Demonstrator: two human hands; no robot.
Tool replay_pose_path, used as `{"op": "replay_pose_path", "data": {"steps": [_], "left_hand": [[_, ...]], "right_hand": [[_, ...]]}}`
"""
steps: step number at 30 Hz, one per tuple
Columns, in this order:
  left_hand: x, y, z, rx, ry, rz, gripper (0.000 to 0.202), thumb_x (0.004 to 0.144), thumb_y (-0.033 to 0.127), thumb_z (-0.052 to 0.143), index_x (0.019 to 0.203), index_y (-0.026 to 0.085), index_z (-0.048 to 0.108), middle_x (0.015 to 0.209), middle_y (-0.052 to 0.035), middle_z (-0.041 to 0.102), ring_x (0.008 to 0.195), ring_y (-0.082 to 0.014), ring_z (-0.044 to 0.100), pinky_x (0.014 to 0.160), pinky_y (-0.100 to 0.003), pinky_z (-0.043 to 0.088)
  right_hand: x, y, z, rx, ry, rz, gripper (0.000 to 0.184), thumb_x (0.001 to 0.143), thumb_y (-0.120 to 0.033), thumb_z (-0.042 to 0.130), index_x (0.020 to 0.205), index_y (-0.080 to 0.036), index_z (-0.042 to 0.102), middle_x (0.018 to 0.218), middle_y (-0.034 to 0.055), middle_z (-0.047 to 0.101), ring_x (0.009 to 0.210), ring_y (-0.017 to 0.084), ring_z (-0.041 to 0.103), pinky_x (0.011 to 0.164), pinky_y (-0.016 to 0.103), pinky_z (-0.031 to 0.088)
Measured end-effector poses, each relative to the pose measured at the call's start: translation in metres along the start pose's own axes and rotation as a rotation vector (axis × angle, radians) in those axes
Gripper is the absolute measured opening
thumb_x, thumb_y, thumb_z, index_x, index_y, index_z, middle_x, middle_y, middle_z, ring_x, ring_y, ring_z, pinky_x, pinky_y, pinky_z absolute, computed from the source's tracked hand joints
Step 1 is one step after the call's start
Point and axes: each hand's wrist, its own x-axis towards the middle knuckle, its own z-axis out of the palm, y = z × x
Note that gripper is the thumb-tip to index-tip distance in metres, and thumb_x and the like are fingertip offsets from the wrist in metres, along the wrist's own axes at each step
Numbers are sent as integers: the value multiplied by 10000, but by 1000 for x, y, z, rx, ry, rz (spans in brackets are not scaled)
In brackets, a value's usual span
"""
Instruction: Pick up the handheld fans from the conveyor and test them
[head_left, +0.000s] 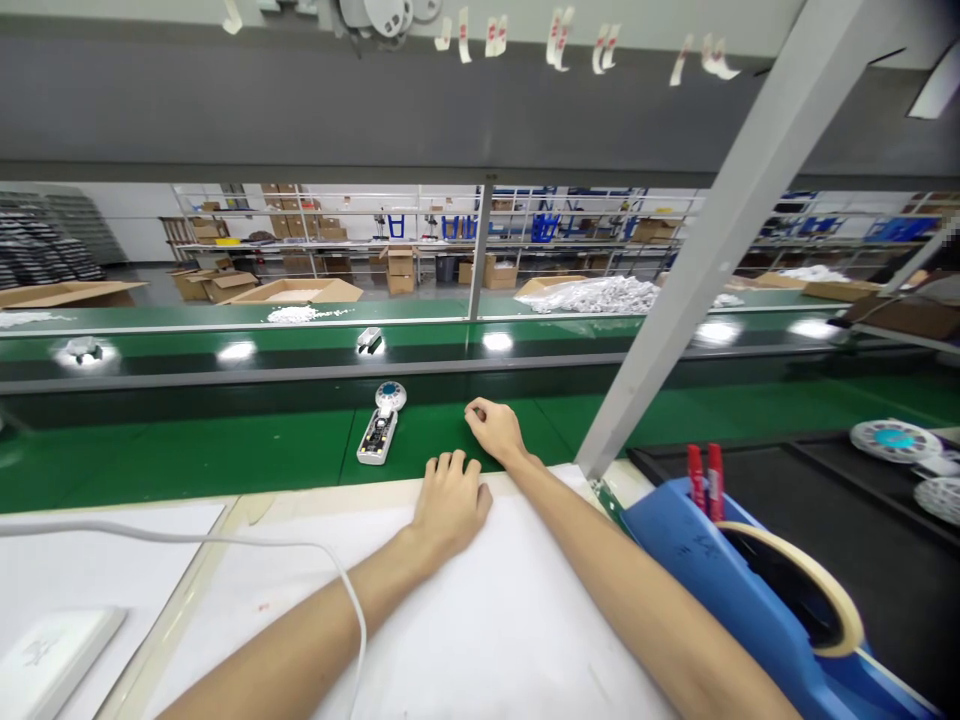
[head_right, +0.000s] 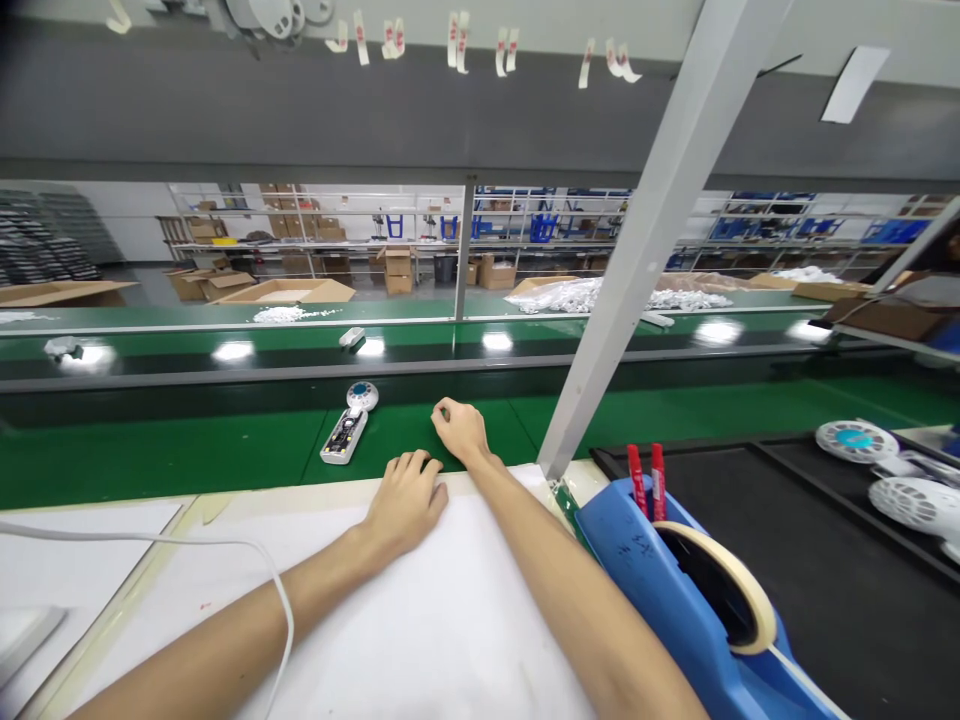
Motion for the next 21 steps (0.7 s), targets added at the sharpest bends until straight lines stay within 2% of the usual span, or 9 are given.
{"op": "replay_pose_path", "data": {"steps": [8, 11, 16, 19, 21], "left_hand": [[-1, 1, -1, 4, 21, 14, 314, 948, 254, 421, 1175, 137, 603, 1363, -146, 523, 1287, -310, 439, 1071, -483, 363], [-1, 0, 0, 6, 11, 16, 314, 949, 258, 422, 1181, 143, 599, 1336, -138, 540, 1258, -308, 460, 1060, -480, 374], [0, -1, 0, 23, -8, -4, 289, 954, 295, 423, 1115, 161, 623, 1158, -119, 610, 1086, -305, 543, 965, -485, 432], [0, 0, -1, 35, -1, -31, 282, 948, 315, 439, 1080, 153, 628, 1145, -134, 606, 1081, -324, 538, 946, -507, 435], [0, 0, -1, 33, 4, -26, 286, 946, 307, 443, 1098, 147, 625, 1198, -144, 592, 1132, -326, 521, 989, -518, 411]], "right_hand": [[-1, -1, 1, 13, -26, -4, 186, 831, -246, 531, 814, -220, 714, 631, -13, 623, 604, 143, 533, 617, 247, 341], [0, 1, 2, 23, -22, 7, 181, 821, -236, 539, 815, -218, 719, 634, -13, 624, 609, 145, 537, 619, 249, 343], [1, 3, 4, 62, -14, 18, 181, 809, -238, 544, 804, -212, 723, 611, -17, 609, 608, 145, 535, 628, 254, 352], [2, 4, 6, 101, -1, 39, 189, 802, -248, 537, 785, -205, 721, 586, -21, 587, 582, 141, 518, 612, 255, 354], [3, 6, 6, 127, 15, 58, 200, 798, -252, 528, 772, -197, 719, 573, -21, 574, 572, 139, 507, 605, 255, 357]]}}
